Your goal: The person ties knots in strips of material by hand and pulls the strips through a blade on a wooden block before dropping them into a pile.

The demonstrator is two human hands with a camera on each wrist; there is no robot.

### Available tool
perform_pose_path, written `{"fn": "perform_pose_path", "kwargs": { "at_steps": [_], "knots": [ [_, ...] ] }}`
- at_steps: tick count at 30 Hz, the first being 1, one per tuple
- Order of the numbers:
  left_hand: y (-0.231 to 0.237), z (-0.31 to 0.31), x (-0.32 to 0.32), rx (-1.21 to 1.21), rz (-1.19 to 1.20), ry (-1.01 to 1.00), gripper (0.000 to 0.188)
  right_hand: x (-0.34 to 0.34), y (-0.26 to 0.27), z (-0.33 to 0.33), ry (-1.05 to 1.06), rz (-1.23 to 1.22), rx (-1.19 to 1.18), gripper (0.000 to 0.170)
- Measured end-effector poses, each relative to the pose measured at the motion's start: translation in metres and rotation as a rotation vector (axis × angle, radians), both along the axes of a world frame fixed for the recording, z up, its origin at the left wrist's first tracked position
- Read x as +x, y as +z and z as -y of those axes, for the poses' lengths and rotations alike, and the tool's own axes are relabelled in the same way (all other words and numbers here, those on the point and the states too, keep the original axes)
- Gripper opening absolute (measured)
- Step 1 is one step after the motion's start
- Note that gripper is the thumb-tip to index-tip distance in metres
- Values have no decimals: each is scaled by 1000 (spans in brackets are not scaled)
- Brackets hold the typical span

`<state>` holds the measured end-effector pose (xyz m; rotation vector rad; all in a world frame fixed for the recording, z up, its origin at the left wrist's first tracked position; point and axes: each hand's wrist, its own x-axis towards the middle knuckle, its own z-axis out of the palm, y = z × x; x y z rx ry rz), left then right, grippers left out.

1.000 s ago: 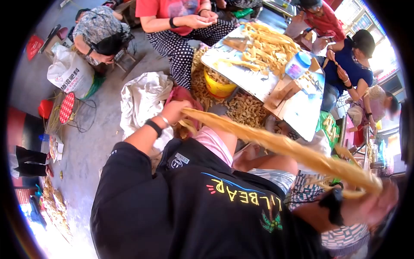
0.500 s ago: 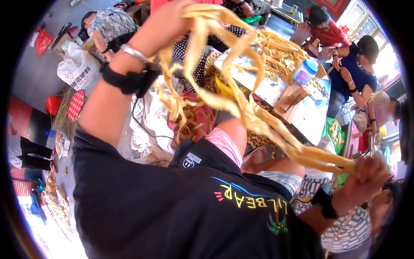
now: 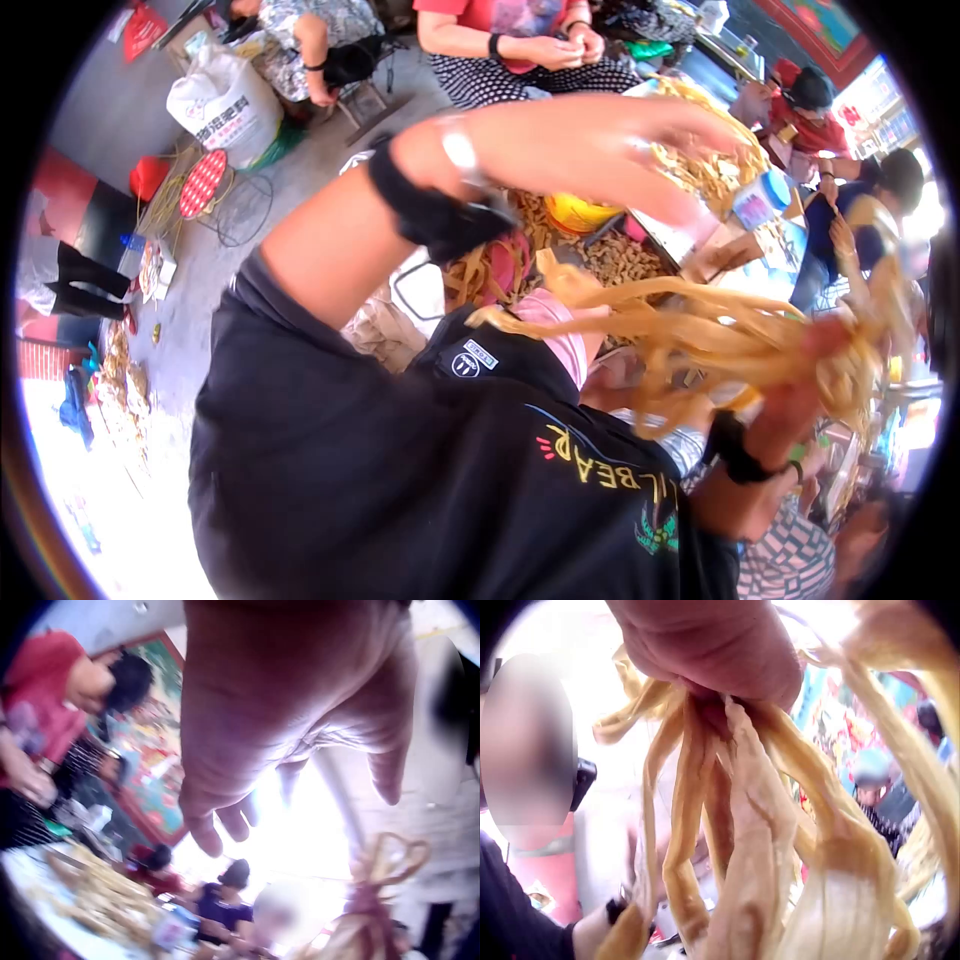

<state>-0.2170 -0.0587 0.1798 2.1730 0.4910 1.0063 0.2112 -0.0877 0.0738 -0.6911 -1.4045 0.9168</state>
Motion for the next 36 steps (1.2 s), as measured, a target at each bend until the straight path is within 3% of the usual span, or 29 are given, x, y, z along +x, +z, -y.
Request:
{"fn": "perform_pose_path", "kwargs": {
  "at_steps": [2, 3, 5, 6, 7, 8, 9, 10, 11, 12, 13, 14, 15, 16, 17, 19, 21, 23, 26, 28, 29, 31, 32, 33, 34, 36],
  "knots": [
    [-65, -12, -77, -270, -124, 406, 49, 15, 18, 14, -112, 30, 20, 52],
    [-133, -23, -123, -415, -143, 683, 46, 21, 27, 22, -172, 47, 36, 50],
    [-270, -13, -206, -603, -543, 1256, 61, 28, 46, 38, -300, 101, 51, 48],
    [-416, -3, -278, -555, -581, 1337, 85, 30, 55, 46, -365, 137, 62, 47],
    [-435, 21, -274, -1055, -729, 1446, 109, 33, 64, 53, -426, 173, 76, 46],
    [-475, 42, -274, -1131, -759, 1594, 122, 33, 70, 59, -488, 216, 85, 45],
    [-511, 55, -276, -1244, -615, 1569, 125, 33, 74, 65, -550, 251, 85, 44],
    [-551, 65, -266, -1272, -479, 1570, 111, 33, 78, 68, -605, 291, 85, 44],
    [-560, 62, -257, -1215, -408, 1601, 98, 33, 78, 74, -668, 338, 83, 43],
    [-568, 60, -248, -1155, -338, 1626, 85, 31, 78, 77, -722, 404, 84, 42],
    [-540, 49, -222, -1009, -336, 1678, 73, 29, 77, 79, -772, 502, 94, 42],
    [-497, 38, -187, -864, -334, 1722, 61, 28, 74, 78, -821, 636, 129, 41],
    [-445, 23, -148, -655, -363, 1784, 36, 23, 68, 74, -863, 765, 161, 41],
    [-435, 8, -128, -391, -276, 1681, 36, 22, 64, 72, -872, 775, 127, 40],
    [-421, -8, -104, -268, -143, 1457, 32, 26, 57, 71, -824, 550, -81, 42],
    [-398, -26, -39, -324, -50, 1126, 36, 11, 43, 70, -779, 297, -267, 43],
    [-435, -39, -2, -304, -287, 655, 42, -8, 38, 61, -690, 280, -303, 47],
    [-487, -53, 8, -905, -590, 212, 41, -33, 32, 48, -524, 384, -333, 52],
    [-657, -24, -22, -571, -694, -11, 36, -71, 19, 28, -192, 578, -409, 63],
    [-528, -11, -44, -557, -616, 9, 29, -86, -1, 13, 7, 717, -435, 72],
    [-537, -17, -62, -827, -605, 98, 32, -86, -12, 7, 59, 793, -435, 77],
    [-511, -33, -87, -108, -485, 29, 20, -70, -35, 1, 48, 942, -397, 77],
    [-430, -24, -76, -926, -380, 326, 24, -60, -43, 2, 51, 889, -397, 71],
    [-388, -25, -79, -988, -400, 401, 28, -52, -45, 4, 61, 831, -391, 66],
    [-327, -25, -71, -760, -585, 425, 29, -50, -43, 9, 56, 636, -531, 57],
    [-313, -31, -73, -698, -446, 409, 24, -46, -38, 21, 57, 221, -777, 41]
  ]
}}
